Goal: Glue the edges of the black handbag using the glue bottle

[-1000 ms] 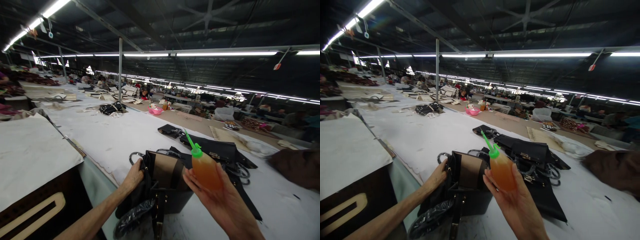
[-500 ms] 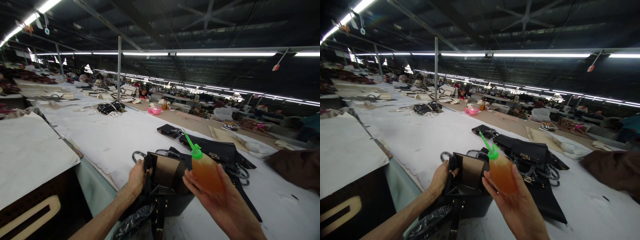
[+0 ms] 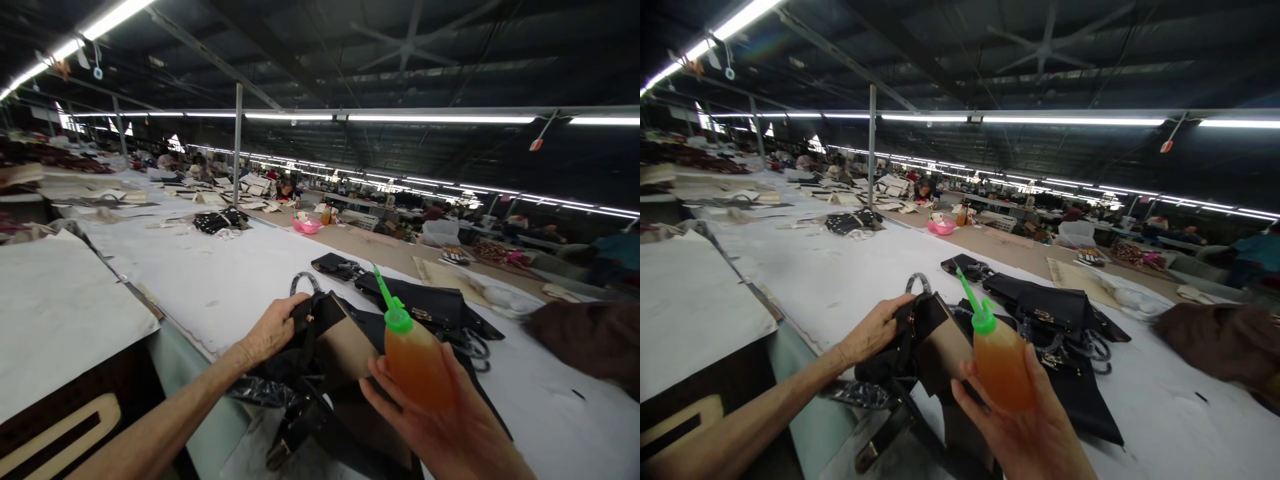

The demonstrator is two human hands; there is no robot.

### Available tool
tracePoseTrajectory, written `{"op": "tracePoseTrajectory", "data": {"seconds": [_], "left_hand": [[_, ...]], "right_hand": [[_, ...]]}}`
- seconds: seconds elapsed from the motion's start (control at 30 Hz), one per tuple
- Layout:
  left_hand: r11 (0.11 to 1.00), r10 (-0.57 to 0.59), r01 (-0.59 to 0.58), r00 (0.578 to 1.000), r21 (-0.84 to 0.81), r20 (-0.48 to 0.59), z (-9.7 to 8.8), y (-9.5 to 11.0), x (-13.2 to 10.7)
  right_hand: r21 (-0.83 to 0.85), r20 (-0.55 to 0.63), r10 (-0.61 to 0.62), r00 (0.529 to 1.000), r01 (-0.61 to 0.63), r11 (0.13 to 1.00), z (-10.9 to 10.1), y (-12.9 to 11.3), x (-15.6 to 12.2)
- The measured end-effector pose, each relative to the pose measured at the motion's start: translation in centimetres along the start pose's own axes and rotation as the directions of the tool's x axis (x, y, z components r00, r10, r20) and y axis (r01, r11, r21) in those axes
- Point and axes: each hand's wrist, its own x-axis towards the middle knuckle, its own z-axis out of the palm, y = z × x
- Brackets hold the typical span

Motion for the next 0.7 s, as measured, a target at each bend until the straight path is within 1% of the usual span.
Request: {"op": "tracePoseTrajectory", "data": {"seconds": [0.1, 0.17, 0.2, 0.27, 0.33, 0.37, 0.43, 0.47, 0.57, 0.63, 0.67, 0.7], "left_hand": [[0.996, -0.036, 0.048, 0.987, -0.074, 0.159, -2.9, 2.2, 0.0], [0.99, -0.104, 0.123, 0.962, -0.063, 0.251, -5.1, 3.1, -0.5], [0.984, -0.153, 0.172, 0.944, -0.043, 0.292, -6.1, 3.4, -0.9], [0.961, -0.26, 0.275, 0.897, 0.01, 0.359, -8.1, 3.7, -2.0], [0.932, -0.349, 0.358, 0.85, 0.055, 0.393, -9.4, 3.9, -3.3], [0.919, -0.382, 0.388, 0.832, 0.071, 0.401, -9.8, 3.9, -4.0], [0.894, -0.436, 0.438, 0.8, 0.094, 0.413, -10.3, 3.9, -5.3], [0.885, -0.453, 0.454, 0.786, 0.104, 0.42, -10.4, 3.9, -5.9], [0.87, -0.482, 0.47, 0.755, 0.145, 0.445, -10.7, 3.6, -7.0], [0.862, -0.498, 0.478, 0.734, 0.169, 0.461, -11.0, 3.2, -7.4], [0.858, -0.504, 0.481, 0.724, 0.179, 0.471, -11.2, 3.0, -7.6], [0.857, -0.506, 0.481, 0.714, 0.187, 0.484, -11.4, 2.7, -7.7]], "right_hand": [[-0.015, 0.025, 0.074, 0.997, -0.074, 0.997, 0.4, 0.2, -1.2], [-0.04, 0.033, 0.118, 0.992, -0.117, 0.992, 0.4, 0.2, -1.7], [-0.071, 0.036, 0.122, 0.992, -0.119, 0.99, 0.3, 0.1, -1.8], [-0.178, 0.04, 0.078, 0.996, -0.07, 0.982, -0.1, 0.1, -1.8], [-0.315, 0.048, -0.02, 0.999, 0.034, 0.948, -0.5, 0.4, -1.5], [-0.385, 0.061, -0.072, 0.996, 0.09, 0.919, -0.7, 0.6, -1.3], [-0.521, 0.101, -0.155, 0.983, 0.185, 0.833, -1.1, 1.1, -0.9], [-0.589, 0.126, -0.182, 0.975, 0.221, 0.777, -1.2, 1.4, -0.8], [-0.779, 0.181, -0.228, 0.957, 0.281, 0.56, -1.4, 1.7, -0.6], [-0.849, 0.212, -0.272, 0.939, 0.315, 0.424, -1.2, 1.8, -0.5], [-0.865, 0.23, -0.294, 0.928, 0.334, 0.376, -1.1, 1.8, -0.5], [-0.873, 0.245, -0.302, 0.921, 0.345, 0.345, -1.0, 1.8, -0.5]]}}
